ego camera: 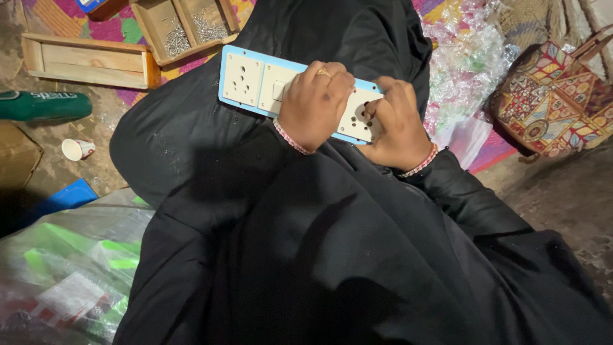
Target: The person sits on the floor and assembles electrical socket plates by inserting metal components into the back of the plastic housings. They handle multiple socket plates, including beige and blue ones, and use small metal pieces from a wooden box to complete the assembly.
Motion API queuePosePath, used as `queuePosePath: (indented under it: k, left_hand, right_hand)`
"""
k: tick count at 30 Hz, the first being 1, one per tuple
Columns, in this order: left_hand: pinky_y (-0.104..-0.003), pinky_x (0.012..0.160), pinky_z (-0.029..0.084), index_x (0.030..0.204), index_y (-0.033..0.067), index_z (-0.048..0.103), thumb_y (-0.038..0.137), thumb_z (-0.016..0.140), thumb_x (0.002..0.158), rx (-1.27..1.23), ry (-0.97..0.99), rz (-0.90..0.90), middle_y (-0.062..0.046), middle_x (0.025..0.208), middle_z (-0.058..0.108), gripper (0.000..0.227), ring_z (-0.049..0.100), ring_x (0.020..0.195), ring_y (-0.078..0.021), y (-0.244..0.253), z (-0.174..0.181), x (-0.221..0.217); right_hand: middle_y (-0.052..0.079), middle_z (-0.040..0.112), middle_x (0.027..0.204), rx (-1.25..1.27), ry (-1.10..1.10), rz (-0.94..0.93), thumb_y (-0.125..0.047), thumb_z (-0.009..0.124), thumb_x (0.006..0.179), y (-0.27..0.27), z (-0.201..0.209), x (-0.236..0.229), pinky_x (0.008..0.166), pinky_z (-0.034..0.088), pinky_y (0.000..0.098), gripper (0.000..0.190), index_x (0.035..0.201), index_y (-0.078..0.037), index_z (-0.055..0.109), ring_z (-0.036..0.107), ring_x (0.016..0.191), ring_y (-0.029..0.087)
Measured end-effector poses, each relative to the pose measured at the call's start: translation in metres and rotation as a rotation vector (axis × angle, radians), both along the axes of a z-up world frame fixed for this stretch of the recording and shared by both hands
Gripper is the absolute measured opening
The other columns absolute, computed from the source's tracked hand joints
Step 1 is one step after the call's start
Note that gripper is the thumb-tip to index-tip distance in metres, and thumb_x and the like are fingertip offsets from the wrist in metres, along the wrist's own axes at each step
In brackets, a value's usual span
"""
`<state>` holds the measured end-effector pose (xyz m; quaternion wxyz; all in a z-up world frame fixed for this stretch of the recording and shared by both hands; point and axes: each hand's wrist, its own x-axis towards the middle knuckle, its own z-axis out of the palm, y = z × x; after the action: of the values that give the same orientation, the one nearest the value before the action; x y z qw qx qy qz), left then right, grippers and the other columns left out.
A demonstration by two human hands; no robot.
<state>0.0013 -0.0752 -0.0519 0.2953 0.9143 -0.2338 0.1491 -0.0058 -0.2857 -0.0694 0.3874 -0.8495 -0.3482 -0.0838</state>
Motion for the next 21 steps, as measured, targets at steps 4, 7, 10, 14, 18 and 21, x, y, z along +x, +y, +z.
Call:
queuePosePath:
  k: [4, 7, 10, 14, 18, 21]
  left_hand:
    - [-0.042, 0.084, 0.054, 0.107, 0.0085, 0.065, 0.013, 0.072, 0.095, -0.056, -0.055, -0.064, -0.005, 0.112, 0.063, 0.015, 0.061, 0.103, -0.0281, -0.001, -0.003, -0.001]
    - [-0.042, 0.082, 0.054, 0.105, 0.0089, 0.065, 0.014, 0.074, 0.096, -0.015, -0.015, 0.004, -0.003, 0.109, 0.064, 0.014, 0.061, 0.1, -0.0273, -0.003, -0.006, 0.0]
    - [-0.042, 0.083, 0.053, 0.108, 0.0071, 0.066, 0.012, 0.072, 0.096, -0.025, -0.053, -0.051, -0.005, 0.113, 0.064, 0.015, 0.06, 0.102, -0.0276, -0.001, -0.005, 0.001]
    - [-0.04, 0.085, 0.051, 0.114, 0.006, 0.067, 0.012, 0.07, 0.09, 0.105, -0.107, -0.084, -0.006, 0.125, 0.065, 0.025, 0.061, 0.108, -0.0247, 0.004, 0.0, -0.003]
    - [-0.037, 0.083, 0.048, 0.122, 0.0026, 0.069, 0.016, 0.071, 0.087, 0.25, -0.117, -0.121, -0.01, 0.135, 0.064, 0.037, 0.06, 0.108, -0.0226, 0.001, 0.007, -0.003]
    - [-0.039, 0.085, 0.048, 0.118, 0.0047, 0.072, 0.021, 0.073, 0.089, 0.147, -0.122, -0.014, -0.008, 0.129, 0.066, 0.033, 0.06, 0.107, -0.0243, 0.006, 0.011, -0.009]
  right_hand:
    - [0.025, 0.053, 0.126, -0.002, -0.004, -0.005, -0.024, 0.094, 0.074, 0.0, 0.001, 0.001, 0.099, 0.045, 0.0502, 0.056, 0.107, -0.003, 0.054, 0.051, 0.115, 0.041]
    - [0.025, 0.053, 0.126, -0.008, -0.009, -0.007, -0.024, 0.094, 0.075, 0.001, 0.002, 0.001, 0.099, 0.045, 0.0504, 0.055, 0.107, -0.004, 0.054, 0.052, 0.116, 0.041]
    - [0.025, 0.054, 0.126, 0.006, 0.008, -0.005, -0.025, 0.094, 0.074, 0.001, 0.002, 0.002, 0.099, 0.046, 0.0504, 0.055, 0.107, -0.004, 0.054, 0.052, 0.116, 0.042]
    - [0.025, 0.053, 0.124, 0.035, 0.006, 0.015, -0.028, 0.096, 0.072, 0.001, -0.001, 0.001, 0.097, 0.044, 0.0516, 0.061, 0.108, -0.004, 0.053, 0.052, 0.115, 0.041]
    - [0.023, 0.054, 0.124, 0.019, 0.044, -0.038, -0.018, 0.091, 0.064, 0.0, -0.005, 0.005, 0.098, 0.043, 0.0515, 0.059, 0.107, -0.004, 0.053, 0.052, 0.115, 0.041]
    - [0.024, 0.052, 0.127, 0.016, 0.023, -0.11, -0.018, 0.093, 0.069, 0.0, -0.008, 0.004, 0.099, 0.042, 0.0495, 0.058, 0.107, -0.004, 0.051, 0.05, 0.115, 0.041]
